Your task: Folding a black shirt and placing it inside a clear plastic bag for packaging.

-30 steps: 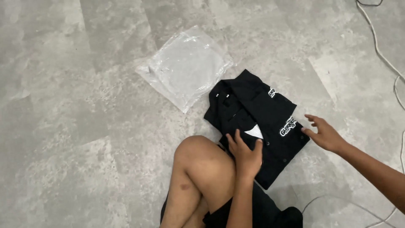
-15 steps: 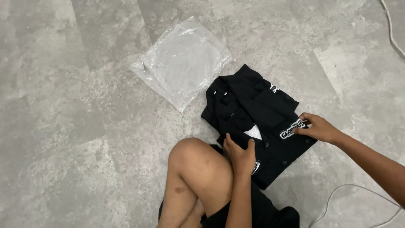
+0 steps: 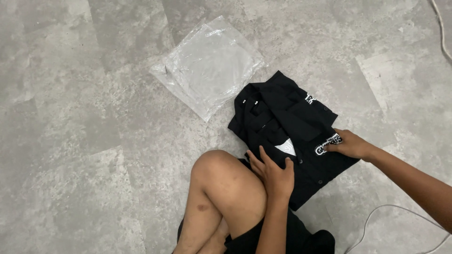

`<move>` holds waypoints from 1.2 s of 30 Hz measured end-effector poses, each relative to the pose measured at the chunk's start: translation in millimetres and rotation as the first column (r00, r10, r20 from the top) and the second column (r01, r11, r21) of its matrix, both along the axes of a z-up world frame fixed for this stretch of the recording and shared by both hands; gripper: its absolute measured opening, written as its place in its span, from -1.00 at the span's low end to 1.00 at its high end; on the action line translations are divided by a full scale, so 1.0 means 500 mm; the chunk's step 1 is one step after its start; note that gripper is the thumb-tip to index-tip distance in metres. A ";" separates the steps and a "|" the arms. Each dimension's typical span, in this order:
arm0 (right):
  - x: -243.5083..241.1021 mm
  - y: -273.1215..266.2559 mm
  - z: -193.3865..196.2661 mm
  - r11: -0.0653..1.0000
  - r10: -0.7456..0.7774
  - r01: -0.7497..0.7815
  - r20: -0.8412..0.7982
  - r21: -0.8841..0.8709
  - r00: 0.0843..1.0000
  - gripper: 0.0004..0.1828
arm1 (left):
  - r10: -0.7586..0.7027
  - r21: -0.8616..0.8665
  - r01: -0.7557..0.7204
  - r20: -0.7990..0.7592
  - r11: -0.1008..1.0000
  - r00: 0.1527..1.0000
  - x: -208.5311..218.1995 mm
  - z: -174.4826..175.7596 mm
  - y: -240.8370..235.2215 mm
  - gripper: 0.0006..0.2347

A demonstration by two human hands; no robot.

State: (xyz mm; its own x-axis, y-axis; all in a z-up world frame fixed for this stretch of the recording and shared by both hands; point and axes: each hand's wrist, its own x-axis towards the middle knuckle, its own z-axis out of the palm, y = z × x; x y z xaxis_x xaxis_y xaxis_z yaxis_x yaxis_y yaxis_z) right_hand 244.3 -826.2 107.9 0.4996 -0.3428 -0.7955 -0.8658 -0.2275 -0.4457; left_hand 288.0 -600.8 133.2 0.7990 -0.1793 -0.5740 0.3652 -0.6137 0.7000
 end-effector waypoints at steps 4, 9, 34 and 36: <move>-0.001 -0.002 0.012 0.950 0.168 -0.205 -0.169 -0.237 0.971 -0.16 | 0.026 -0.024 -0.028 -0.083 0.999 0.996 0.007 0.020 0.002 -0.31; 0.014 0.034 0.076 0.986 0.106 -0.127 -0.190 -0.106 0.976 -0.49 | 0.012 -0.038 -0.016 -0.099 0.999 0.995 0.006 0.012 0.005 -0.33; 0.034 0.022 0.073 0.974 -0.042 0.033 0.038 0.223 0.998 -0.43 | 0.071 -0.108 -0.075 -0.040 0.991 0.997 -0.005 0.007 0.012 -0.39; 0.028 0.004 0.080 0.967 -0.021 -0.007 0.108 0.255 0.994 -0.50 | 0.077 -0.104 -0.081 -0.044 0.991 0.996 -0.004 0.008 0.011 -0.39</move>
State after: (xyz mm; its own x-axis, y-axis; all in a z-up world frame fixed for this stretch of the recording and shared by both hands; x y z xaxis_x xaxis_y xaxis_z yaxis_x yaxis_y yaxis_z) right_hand 258.1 -824.0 148.0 0.5865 -0.1395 -0.7978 -0.8099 -0.0885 -0.5799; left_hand 286.1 -595.1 136.9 0.7900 -0.1778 -0.5868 0.4385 -0.5051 0.7433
